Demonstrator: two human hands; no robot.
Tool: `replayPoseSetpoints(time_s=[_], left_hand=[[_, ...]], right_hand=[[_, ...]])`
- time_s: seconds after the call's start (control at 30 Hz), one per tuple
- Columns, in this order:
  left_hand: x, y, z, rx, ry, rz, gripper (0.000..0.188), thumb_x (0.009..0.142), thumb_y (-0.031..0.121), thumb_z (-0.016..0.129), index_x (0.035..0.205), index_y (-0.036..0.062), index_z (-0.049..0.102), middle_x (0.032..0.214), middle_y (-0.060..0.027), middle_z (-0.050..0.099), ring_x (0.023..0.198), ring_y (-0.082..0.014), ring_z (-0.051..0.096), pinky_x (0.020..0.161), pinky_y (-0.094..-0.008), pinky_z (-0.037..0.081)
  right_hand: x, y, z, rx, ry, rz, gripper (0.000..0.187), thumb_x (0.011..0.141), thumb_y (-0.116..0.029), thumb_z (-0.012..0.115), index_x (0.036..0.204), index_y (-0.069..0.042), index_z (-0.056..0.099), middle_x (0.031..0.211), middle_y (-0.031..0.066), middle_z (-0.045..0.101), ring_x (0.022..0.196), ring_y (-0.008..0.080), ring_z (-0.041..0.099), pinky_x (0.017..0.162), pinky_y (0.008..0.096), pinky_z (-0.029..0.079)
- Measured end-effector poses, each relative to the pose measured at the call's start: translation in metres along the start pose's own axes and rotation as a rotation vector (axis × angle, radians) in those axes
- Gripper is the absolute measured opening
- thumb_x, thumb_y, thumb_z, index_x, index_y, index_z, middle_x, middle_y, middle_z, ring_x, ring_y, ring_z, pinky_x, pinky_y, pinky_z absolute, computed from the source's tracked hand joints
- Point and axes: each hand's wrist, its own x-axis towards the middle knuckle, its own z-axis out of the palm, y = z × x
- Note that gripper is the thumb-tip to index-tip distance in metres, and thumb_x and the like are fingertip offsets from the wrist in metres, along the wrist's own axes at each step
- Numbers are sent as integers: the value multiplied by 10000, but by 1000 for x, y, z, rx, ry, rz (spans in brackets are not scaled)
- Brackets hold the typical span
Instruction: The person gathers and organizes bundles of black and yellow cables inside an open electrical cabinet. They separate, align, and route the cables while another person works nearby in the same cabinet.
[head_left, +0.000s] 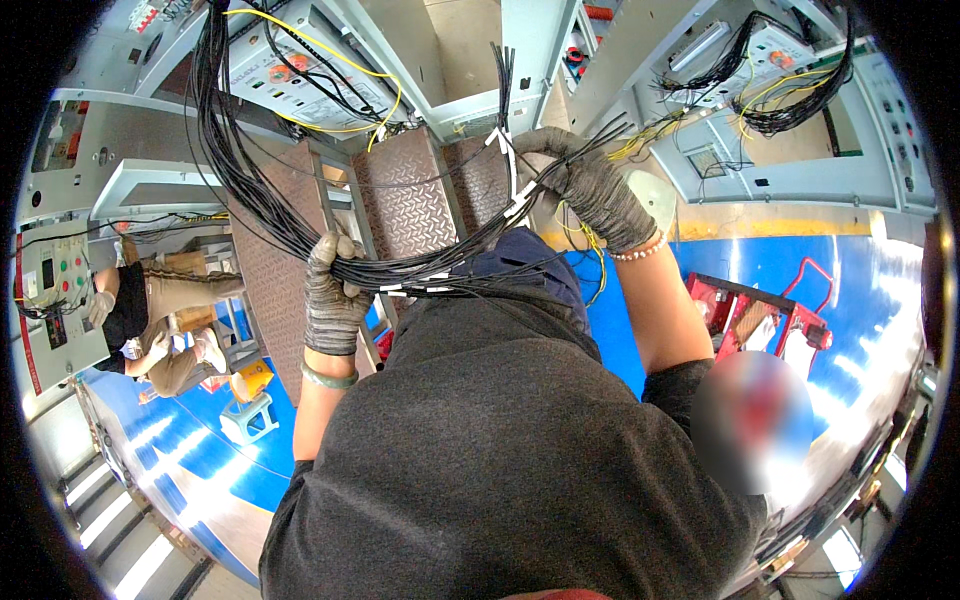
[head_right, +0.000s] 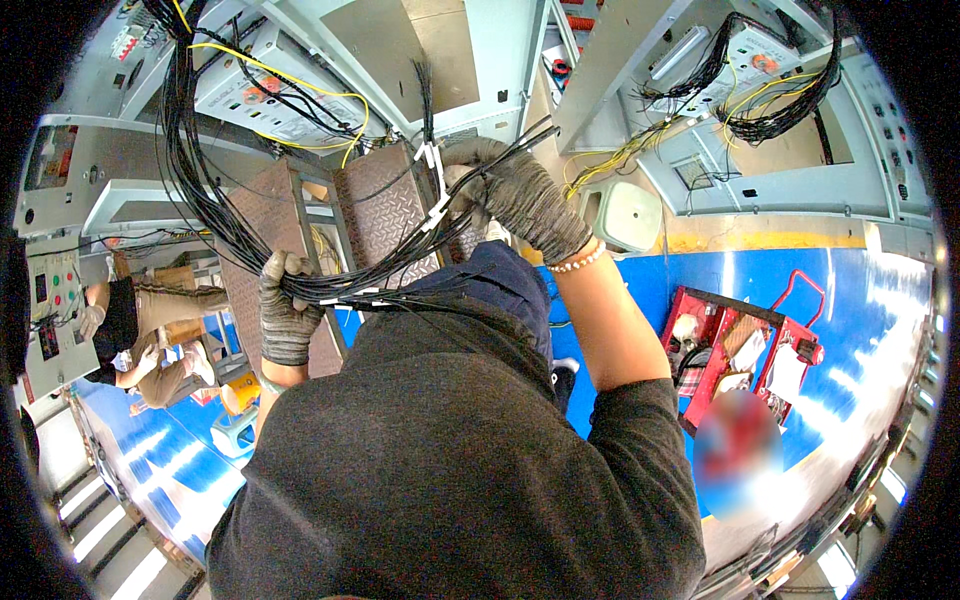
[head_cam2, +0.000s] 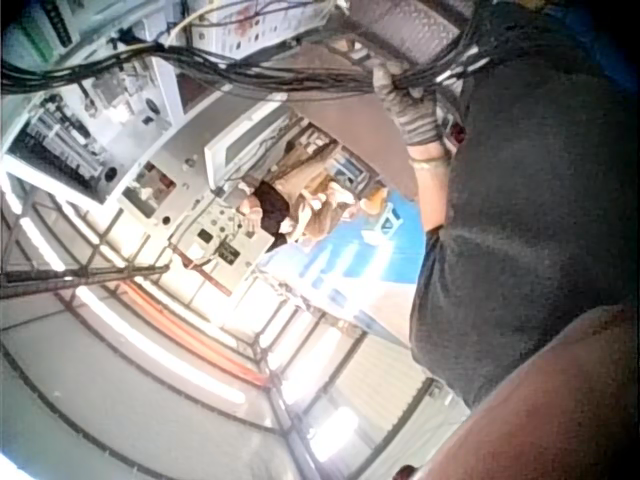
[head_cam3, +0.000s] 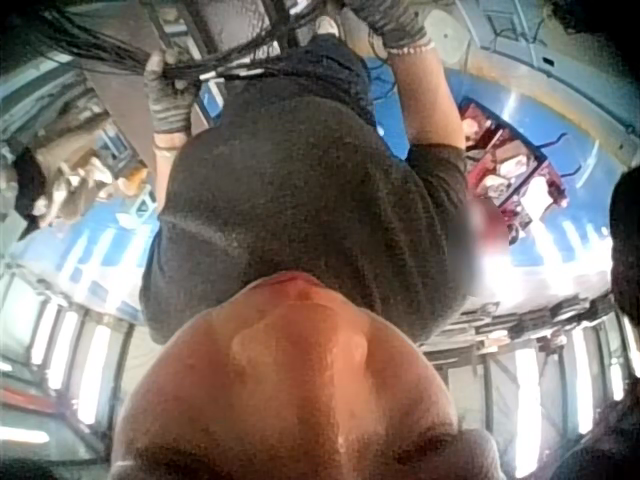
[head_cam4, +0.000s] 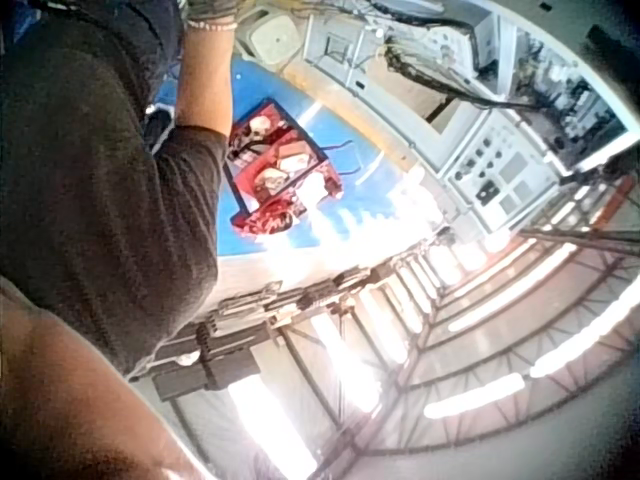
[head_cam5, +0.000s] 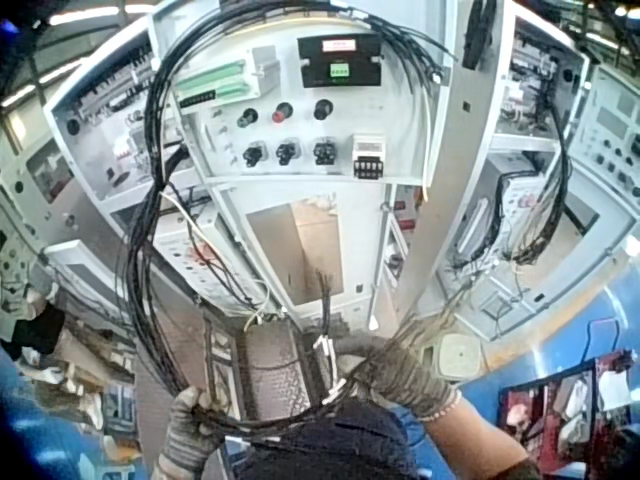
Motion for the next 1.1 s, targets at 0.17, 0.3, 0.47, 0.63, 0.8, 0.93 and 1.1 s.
replayPoseSetpoints(time_s=[0.17, 0.3, 0.47, 0.63, 0.8, 0.93, 1.1], left_hand=[[0, 0, 3, -2, 47, 10, 167, 826, 207, 626, 736, 76, 574, 639, -18, 587, 388, -90, 466, 332, -196, 394], [2, -1, 0, 15, 10, 8, 168, 831, 214, 619, 739, 80, 576, 635, -17, 583, 389, -90, 467, 330, -204, 394], [3, 0, -2, 36, 8, -6, 181, 843, 222, 603, 735, 80, 573, 632, -8, 579, 388, -88, 459, 360, -207, 410], [-1, -1, 2, 45, 79, -13, 199, 862, 223, 570, 723, 80, 571, 654, -22, 578, 361, -83, 426, 351, -190, 401], [4, -3, -11, 100, 26, 4, 179, 860, 235, 577, 773, 78, 583, 665, -6, 598, 375, -86, 456, 365, -216, 414], [3, -4, -4, 113, 105, 15, 173, 848, 251, 594, 783, 91, 580, 642, 1, 597, 379, -88, 465, 369, -213, 415], [4, -5, -12, 215, 49, 23, 177, 852, 262, 586, 771, 106, 565, 625, -4, 585, 377, -90, 455, 396, -228, 436]], right_hand=[[-3, 7, -11, -30, 50, 21, 275, 837, -34, 511, 1103, -6, 571, 941, 76, 624, 762, 120, 599, 718, 234, 500], [-9, -4, -12, 18, -122, 48, 317, 772, 21, 518, 1081, -4, 584, 933, 76, 624, 792, 137, 610, 690, 248, 516], [-14, -13, -7, 152, -363, 53, 338, 746, 27, 550, 1081, -4, 581, 844, 75, 619, 735, 151, 602, 605, 242, 496], [-14, -17, 1, 228, -617, 187, 467, 713, -261, 726, 1072, 8, 599, 801, 79, 621, 733, 142, 578, 650, 285, 485], [-11, -15, 17, 89, -355, 188, 573, 778, -513, 607, 1009, 11, 611, 752, 67, 616, 690, 137, 578, 610, 256, 459], [-8, -13, 20, -32, -278, 104, 594, 802, -555, 543, 957, 11, 634, 697, 43, 604, 654, 112, 568, 582, 232, 449], [-8, -3, 19, -130, -136, 120, 461, 856, -442, 529, 931, 2, 630, 702, 37, 587, 638, 101, 539, 562, 235, 443]])
